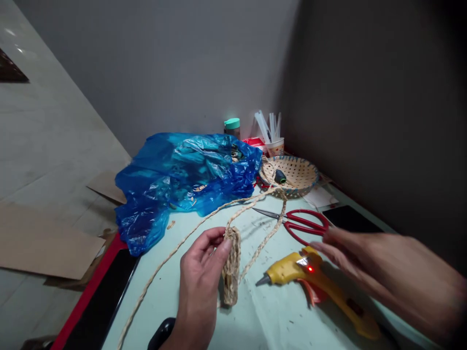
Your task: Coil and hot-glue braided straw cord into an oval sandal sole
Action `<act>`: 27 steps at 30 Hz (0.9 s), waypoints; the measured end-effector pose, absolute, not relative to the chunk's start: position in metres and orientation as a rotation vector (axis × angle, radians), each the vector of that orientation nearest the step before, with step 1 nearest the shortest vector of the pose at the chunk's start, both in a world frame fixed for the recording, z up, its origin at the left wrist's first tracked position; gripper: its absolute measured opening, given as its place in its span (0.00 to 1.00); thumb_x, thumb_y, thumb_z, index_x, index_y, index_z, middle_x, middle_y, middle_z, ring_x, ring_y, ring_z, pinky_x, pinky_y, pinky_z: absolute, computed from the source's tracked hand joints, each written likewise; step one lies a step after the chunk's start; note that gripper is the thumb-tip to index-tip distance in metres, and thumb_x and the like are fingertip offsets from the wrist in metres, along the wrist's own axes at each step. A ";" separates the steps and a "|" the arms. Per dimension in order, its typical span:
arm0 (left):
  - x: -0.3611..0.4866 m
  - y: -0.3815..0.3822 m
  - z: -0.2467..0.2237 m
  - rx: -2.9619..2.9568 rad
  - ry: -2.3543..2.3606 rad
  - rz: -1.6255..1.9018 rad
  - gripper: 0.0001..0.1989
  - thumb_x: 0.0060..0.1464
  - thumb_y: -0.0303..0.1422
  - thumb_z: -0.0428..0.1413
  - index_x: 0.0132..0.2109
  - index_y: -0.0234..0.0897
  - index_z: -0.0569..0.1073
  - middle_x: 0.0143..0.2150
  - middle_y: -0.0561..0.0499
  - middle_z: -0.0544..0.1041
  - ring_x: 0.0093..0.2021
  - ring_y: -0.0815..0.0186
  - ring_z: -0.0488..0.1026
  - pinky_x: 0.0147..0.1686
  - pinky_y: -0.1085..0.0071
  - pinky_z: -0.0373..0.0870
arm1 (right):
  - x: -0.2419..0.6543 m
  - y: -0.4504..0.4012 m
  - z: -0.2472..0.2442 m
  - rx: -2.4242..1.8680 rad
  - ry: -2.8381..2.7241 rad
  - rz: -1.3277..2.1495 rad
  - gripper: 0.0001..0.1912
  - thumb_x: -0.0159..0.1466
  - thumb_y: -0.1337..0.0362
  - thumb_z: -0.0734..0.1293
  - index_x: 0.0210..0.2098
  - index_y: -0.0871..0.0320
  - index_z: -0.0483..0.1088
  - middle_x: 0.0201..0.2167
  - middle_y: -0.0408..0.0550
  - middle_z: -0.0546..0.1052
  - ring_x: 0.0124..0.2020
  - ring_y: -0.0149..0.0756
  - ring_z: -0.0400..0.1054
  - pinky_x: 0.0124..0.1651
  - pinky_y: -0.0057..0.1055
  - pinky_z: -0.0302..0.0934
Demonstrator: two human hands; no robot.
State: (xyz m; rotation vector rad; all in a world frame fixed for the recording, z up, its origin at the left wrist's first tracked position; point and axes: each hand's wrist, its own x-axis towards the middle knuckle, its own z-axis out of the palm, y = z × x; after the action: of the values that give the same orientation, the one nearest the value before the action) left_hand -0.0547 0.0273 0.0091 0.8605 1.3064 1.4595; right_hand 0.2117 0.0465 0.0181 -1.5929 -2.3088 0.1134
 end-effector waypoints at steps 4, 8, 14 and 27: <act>-0.045 0.017 0.016 1.021 1.377 1.362 0.12 0.53 0.40 0.65 0.40 0.36 0.79 0.35 0.50 0.80 0.36 0.66 0.75 0.37 0.75 0.70 | 0.180 0.069 0.058 -1.017 -2.314 -0.279 0.17 0.74 0.57 0.56 0.55 0.60 0.66 0.50 0.56 0.75 0.49 0.48 0.69 0.47 0.43 0.65; -0.039 0.013 0.023 1.035 1.387 1.360 0.10 0.53 0.39 0.64 0.38 0.37 0.79 0.31 0.52 0.78 0.32 0.68 0.72 0.34 0.76 0.68 | 0.156 0.093 0.063 -0.727 -2.539 -0.014 0.11 0.74 0.66 0.58 0.49 0.60 0.69 0.42 0.50 0.75 0.43 0.41 0.66 0.53 0.43 0.56; -0.039 0.017 0.021 0.877 1.342 1.320 0.14 0.47 0.41 0.68 0.37 0.36 0.79 0.29 0.50 0.77 0.31 0.66 0.71 0.31 0.74 0.66 | 0.163 0.088 0.052 -0.824 -2.549 0.211 0.14 0.73 0.72 0.56 0.49 0.60 0.71 0.31 0.44 0.68 0.28 0.32 0.57 0.31 0.30 0.48; -0.033 0.014 0.020 0.947 1.432 1.313 0.14 0.43 0.37 0.69 0.37 0.38 0.78 0.29 0.49 0.79 0.31 0.64 0.73 0.33 0.73 0.68 | 0.160 0.075 0.049 -0.890 -2.498 0.180 0.15 0.70 0.72 0.55 0.41 0.62 0.74 0.26 0.44 0.68 0.24 0.32 0.57 0.28 0.31 0.45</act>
State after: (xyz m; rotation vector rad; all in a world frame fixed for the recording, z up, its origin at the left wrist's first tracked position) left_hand -0.0331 0.0143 0.0205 0.9473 1.4315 1.3130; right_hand 0.1598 0.0745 0.0491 -0.8901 -2.4977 0.1801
